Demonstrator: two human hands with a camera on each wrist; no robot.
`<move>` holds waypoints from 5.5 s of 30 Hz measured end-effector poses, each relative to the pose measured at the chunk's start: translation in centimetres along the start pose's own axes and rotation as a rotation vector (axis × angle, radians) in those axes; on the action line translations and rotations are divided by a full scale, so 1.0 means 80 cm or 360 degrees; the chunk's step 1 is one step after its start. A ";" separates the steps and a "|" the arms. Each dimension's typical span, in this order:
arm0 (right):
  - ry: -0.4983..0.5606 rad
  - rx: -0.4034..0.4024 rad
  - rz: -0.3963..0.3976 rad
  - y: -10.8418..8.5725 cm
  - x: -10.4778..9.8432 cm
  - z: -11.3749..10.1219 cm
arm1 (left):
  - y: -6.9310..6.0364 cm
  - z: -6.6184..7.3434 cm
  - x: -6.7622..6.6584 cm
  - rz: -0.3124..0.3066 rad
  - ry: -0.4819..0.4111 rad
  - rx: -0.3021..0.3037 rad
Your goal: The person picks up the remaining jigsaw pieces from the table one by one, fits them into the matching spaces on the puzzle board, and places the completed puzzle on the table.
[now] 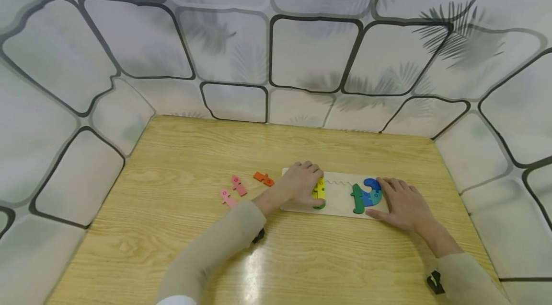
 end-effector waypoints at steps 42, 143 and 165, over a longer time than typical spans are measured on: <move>-0.0010 -0.0013 0.0010 0.005 0.001 0.001 | 0.015 0.008 0.009 0.0035 -0.0032 0.0001; -0.0002 0.0004 0.0021 -0.001 0.000 -0.001 | 0.018 0.022 0.015 -0.0014 0.0157 0.0050; -0.0010 0.0014 0.0007 -0.001 0.004 0.001 | 0.016 0.023 0.014 -0.0009 0.0099 0.0047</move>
Point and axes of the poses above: each hand's wrist, its own y-axis towards the middle knuckle, its own x-axis out of the palm, z = x × y, the point moved 8 cm from there along y, towards the middle knuckle, and after that the axes turned 6 degrees about -x, right-handed, at the moved point
